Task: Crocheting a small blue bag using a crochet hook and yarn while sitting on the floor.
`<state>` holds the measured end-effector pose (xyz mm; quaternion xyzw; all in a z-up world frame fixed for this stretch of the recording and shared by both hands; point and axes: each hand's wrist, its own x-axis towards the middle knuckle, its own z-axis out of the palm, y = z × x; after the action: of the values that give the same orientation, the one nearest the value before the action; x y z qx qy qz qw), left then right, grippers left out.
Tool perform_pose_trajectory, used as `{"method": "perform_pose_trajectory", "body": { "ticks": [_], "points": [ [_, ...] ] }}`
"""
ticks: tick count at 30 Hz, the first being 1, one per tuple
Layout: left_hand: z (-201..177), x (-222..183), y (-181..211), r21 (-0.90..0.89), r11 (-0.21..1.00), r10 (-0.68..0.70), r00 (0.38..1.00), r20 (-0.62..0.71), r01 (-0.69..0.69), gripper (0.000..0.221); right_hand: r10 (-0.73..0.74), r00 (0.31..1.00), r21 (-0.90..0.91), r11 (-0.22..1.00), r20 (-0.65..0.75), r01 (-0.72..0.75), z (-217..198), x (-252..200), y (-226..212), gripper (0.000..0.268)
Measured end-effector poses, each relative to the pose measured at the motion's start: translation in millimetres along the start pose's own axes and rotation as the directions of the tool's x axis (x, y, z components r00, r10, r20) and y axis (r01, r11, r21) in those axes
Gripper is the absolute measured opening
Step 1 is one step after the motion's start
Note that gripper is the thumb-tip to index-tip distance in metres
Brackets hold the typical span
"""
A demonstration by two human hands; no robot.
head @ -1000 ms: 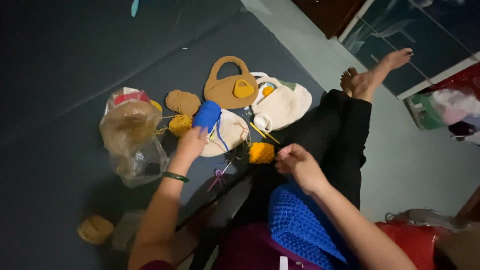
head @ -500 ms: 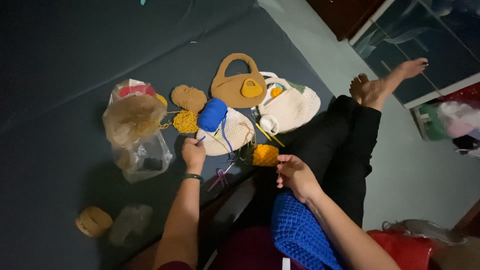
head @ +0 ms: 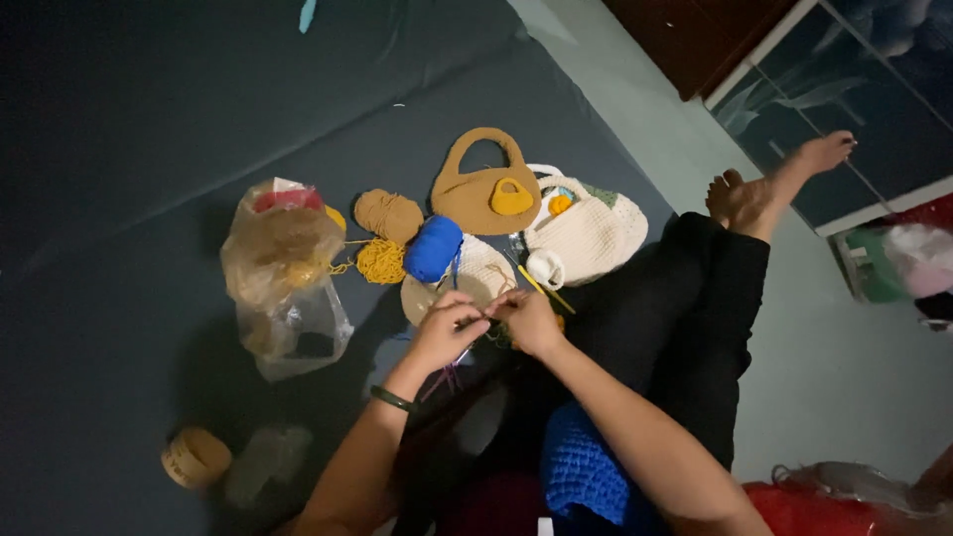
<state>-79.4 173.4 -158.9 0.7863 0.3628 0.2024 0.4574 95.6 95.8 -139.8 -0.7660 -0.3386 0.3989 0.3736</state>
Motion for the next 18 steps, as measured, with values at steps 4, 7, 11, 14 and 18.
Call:
{"method": "perform_pose_trajectory", "body": {
  "ticks": [4, 7, 11, 14, 18],
  "points": [
    [5.2, 7.1, -19.2, -0.055, 0.996, 0.069, 0.997, 0.033, -0.067, 0.010, 0.068, 0.996, 0.066, 0.996, -0.050, -0.065, 16.4, 15.4, 13.9, 0.006],
    [1.5, 11.1, -43.7, -0.079, 0.996, -0.031, 0.999, 0.032, 0.033, 0.010, 0.058, 0.995, 0.032, 0.998, -0.083, -0.055, 19.6, 27.4, 31.1, 0.013],
    [8.8, 40.9, -112.8, 0.222, 0.908, -0.346, 0.934, -0.086, 0.356, 0.019, -0.006, 0.999, 0.248, 0.969, -0.036, 0.015, -2.4, 3.2, 7.6, 0.056],
    [13.7, 65.2, -105.3, 0.373, 0.855, -0.337, 0.933, -0.131, 0.361, 0.028, 0.084, 0.996, 0.356, 0.931, 0.000, -0.079, -27.3, -12.0, 0.0, 0.059],
    [12.5, 86.6, -88.9, 0.439, 0.816, -0.355, 0.925, -0.132, 0.376, 0.036, 0.179, 0.984, 0.351, 0.920, 0.016, -0.173, -50.6, -26.4, 9.6, 0.047]
  ]
}}
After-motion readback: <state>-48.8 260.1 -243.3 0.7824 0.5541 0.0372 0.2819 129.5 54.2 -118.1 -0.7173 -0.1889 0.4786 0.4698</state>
